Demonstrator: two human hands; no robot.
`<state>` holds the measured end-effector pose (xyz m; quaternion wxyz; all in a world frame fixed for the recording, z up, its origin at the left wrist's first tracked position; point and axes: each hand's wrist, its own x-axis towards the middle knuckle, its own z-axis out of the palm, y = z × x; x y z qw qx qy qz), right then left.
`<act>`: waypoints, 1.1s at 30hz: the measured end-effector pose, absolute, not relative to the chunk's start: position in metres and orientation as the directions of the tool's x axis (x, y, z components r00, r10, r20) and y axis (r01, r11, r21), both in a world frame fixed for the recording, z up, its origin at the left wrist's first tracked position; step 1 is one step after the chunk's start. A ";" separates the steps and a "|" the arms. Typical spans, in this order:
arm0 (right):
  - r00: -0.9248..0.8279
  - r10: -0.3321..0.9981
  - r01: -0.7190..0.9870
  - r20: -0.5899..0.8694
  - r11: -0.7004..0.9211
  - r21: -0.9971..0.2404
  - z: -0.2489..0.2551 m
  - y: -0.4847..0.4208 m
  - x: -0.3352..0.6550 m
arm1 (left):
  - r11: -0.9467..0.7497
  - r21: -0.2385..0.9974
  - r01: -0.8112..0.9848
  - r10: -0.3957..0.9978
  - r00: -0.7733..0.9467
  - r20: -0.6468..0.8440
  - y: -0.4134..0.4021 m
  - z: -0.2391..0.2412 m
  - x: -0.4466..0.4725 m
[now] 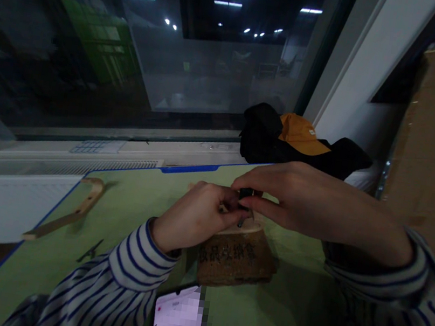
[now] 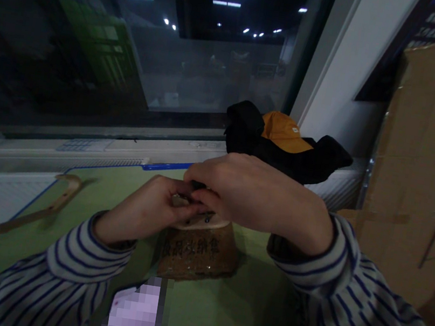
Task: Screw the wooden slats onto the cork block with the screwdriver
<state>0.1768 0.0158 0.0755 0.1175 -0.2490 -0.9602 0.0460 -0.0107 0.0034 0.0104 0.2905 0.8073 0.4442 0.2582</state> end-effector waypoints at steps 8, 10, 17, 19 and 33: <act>-0.840 0.502 0.486 0.204 0.865 -0.128 0.076 0.016 0.178 | -0.430 0.735 0.525 0.852 0.506 0.137 0.003 0.010 -0.010; -0.841 0.501 0.485 0.206 0.866 -0.125 0.076 0.016 0.178 | -0.421 0.735 0.532 0.850 0.515 0.114 0.004 0.010 -0.013; -0.843 0.497 0.482 0.208 0.868 -0.117 0.073 0.016 0.179 | -0.566 0.456 0.687 0.774 0.633 0.007 -0.001 0.033 -0.039; -0.842 0.498 0.484 0.207 0.867 -0.115 0.073 0.017 0.179 | -0.609 0.379 0.697 0.753 0.658 0.002 -0.005 0.041 -0.044; -0.835 0.512 0.497 0.204 0.859 -0.123 0.073 0.017 0.179 | -0.679 0.258 0.687 0.703 0.710 -0.038 -0.013 0.044 -0.038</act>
